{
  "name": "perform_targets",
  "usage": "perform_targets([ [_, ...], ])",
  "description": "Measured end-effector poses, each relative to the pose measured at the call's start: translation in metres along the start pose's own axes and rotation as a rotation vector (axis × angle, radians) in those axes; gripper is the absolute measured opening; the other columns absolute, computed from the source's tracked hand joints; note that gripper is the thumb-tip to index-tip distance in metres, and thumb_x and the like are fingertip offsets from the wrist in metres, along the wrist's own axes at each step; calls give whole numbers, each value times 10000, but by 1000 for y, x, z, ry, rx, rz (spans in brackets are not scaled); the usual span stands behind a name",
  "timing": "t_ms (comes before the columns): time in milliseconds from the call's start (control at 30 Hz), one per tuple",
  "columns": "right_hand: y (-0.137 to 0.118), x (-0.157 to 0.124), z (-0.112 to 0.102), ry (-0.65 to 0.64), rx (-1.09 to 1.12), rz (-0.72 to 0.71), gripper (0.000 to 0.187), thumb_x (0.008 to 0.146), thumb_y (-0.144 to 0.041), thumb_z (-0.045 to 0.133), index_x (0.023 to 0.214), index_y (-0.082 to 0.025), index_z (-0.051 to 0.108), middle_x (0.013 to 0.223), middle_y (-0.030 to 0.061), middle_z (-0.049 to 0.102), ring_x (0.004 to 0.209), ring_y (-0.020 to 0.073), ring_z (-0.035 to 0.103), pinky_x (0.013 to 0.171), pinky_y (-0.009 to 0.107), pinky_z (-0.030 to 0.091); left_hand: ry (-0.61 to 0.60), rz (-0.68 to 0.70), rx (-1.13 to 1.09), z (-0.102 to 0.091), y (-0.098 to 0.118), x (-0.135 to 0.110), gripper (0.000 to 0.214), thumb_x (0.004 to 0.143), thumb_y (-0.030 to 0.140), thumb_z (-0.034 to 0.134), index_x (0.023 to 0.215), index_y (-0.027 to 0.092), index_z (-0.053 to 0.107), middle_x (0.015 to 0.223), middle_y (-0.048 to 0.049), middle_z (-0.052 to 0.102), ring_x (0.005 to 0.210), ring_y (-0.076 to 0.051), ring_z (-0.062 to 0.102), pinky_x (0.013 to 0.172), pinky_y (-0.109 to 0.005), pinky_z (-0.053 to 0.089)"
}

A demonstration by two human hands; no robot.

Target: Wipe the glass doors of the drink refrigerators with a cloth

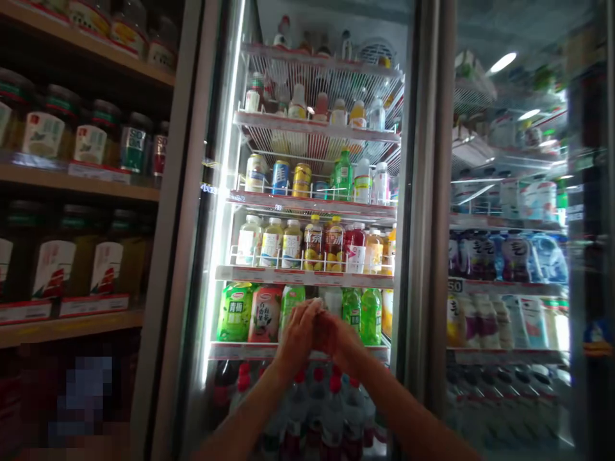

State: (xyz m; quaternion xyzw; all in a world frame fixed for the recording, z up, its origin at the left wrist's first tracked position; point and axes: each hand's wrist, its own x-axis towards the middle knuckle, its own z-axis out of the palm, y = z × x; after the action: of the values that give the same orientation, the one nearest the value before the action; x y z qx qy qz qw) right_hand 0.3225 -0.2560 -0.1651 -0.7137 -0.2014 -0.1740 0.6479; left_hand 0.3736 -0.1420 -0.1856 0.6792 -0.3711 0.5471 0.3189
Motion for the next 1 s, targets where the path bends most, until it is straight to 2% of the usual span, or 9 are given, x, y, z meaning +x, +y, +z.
perform_targets([
  [133, -21, 7, -44, 266, -530, -392, 397, 838, -412, 428, 1125, -211, 613, 1293, 90, 527, 1221, 256, 452, 1015, 470, 357, 211, -80, 129, -43, -61, 30, 388, 861, 150, 316, 1212, 136, 482, 1221, -129, 521, 1232, -236, 403, 1058, -462, 321],
  [233, -28, 20, -90, 526, -1042, -697, 409, 857, -291, 402, 1240, -203, 518, 1419, 93, 371, 1333, 252, 286, 1078, 499, 242, 352, -133, 303, -67, -93, 51, 405, 864, 152, 301, 1242, 105, 440, 1322, -155, 416, 1322, -266, 265, 1085, -501, 250],
  [367, -7, 36, -123, 553, -1414, -708, 512, 864, -226, 394, 1372, -229, 328, 1479, 86, 250, 1375, 267, 170, 1058, 538, 246, 264, -80, 340, -37, -83, 54, 454, 860, 206, 370, 1299, 93, 381, 1359, -151, 404, 1341, -264, 239, 1099, -472, 238],
  [467, 11, 41, -125, 564, -1481, -702, 601, 863, -229, 402, 1424, -230, 187, 1507, 88, 157, 1390, 275, 78, 1063, 551, 224, 67, 55, 275, 7, -52, 43, 452, 849, 216, 391, 1294, 143, 418, 1361, -114, 437, 1346, -254, 246, 1093, -457, 254],
  [567, 16, 41, -124, 569, -1507, -719, 617, 870, -241, 400, 1433, -227, 148, 1509, 96, 147, 1390, 272, 76, 1068, 544, 218, -92, 230, 247, 23, -37, 34, 459, 840, 130, 333, 1273, 210, 459, 1331, -51, 491, 1327, -210, 302, 1073, -408, 302],
  [700, 16, 41, -127, 558, -1507, -749, 615, 870, -248, 411, 1431, -221, 160, 1503, 99, 172, 1390, 265, 87, 1075, 530, 217, -42, 236, 330, -24, -70, 40, 471, 840, 92, 295, 1225, 267, 502, 1304, -6, 516, 1288, -177, 370, 1045, -361, 347],
  [833, 18, 43, -123, 588, -1452, -742, 620, 853, -224, 410, 1428, -208, 178, 1505, 101, 162, 1390, 275, 77, 1075, 558, 191, 281, 15, 417, -94, -114, 58, 471, 872, 160, 286, 1333, 76, 330, 1443, -187, 253, 1356, -309, 183, 1071, -548, 215],
  [900, 19, 43, -121, 591, -1443, -725, 618, 845, -212, 410, 1424, -198, 194, 1504, 106, 161, 1390, 277, 73, 1075, 562, 185, 432, -98, 453, -105, -122, 62, 535, 865, 213, 354, 1367, 64, 244, 1455, -189, 207, 1354, -301, 179, 1087, -514, 214],
  [1000, 17, 43, -118, 589, -1464, -705, 612, 840, -202, 408, 1418, -179, 208, 1502, 118, 164, 1391, 275, 59, 1078, 554, 182, 314, -59, 435, -85, -114, 56, 582, 861, 260, 384, 1385, 75, 213, 1463, -182, 210, 1364, -305, 155, 1107, -502, 183],
])
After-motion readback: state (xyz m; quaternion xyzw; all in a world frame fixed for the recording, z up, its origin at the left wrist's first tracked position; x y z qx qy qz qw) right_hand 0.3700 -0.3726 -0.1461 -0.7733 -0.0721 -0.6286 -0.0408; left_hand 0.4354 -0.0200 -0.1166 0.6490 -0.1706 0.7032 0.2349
